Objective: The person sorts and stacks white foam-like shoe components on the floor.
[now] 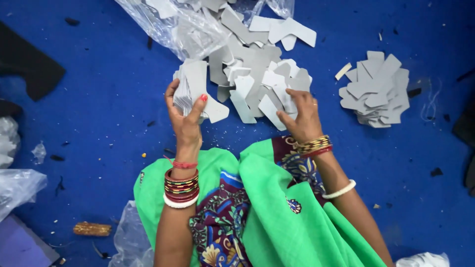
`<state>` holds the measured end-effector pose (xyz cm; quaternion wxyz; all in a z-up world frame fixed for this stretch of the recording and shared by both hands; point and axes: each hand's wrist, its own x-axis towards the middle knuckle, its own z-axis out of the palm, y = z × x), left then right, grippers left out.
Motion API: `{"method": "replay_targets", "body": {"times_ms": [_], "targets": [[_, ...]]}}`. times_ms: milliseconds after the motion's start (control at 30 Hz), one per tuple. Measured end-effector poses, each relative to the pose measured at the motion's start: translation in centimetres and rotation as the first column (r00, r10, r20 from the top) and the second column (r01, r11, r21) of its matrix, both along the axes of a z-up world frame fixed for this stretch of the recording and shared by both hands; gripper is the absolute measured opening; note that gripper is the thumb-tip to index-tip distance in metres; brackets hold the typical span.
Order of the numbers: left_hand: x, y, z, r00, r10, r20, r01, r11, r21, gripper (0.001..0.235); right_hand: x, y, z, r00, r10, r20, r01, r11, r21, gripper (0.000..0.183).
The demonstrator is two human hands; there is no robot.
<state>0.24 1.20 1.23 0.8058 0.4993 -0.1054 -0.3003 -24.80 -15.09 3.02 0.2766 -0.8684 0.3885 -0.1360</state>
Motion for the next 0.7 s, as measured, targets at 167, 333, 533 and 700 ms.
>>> {"method": "replay_targets", "body": {"times_ms": [167, 333, 533, 700], "targets": [[-1.6, -0.5, 0.6, 0.992, -0.124, 0.028, 0.123, 0.992, 0.040, 0.073, -0.5, 0.8, -1.6, 0.994, -0.091, -0.051, 0.093, 0.995, 0.040, 0.051], [-1.7, -1.6, 0.2, 0.979, -0.198, 0.044, 0.195, 0.979, 0.060, 0.072, -1.0, -0.2, -3.1, 0.975, -0.216, 0.051, 0.211, 0.974, 0.085, 0.044], [-1.2, -1.4, 0.1, 0.981, -0.155, 0.118, 0.146, 0.986, 0.077, 0.070, -2.0, -0.5, -1.3, 0.985, -0.171, 0.009, 0.170, 0.981, 0.094, 0.033], [-0.9, -1.5, 0.0, 0.984, -0.158, 0.078, 0.155, 0.987, 0.047, 0.070, -2.3, 1.6, 0.7, 0.989, 0.135, -0.052, -0.141, 0.981, -0.134, 0.048]]}}
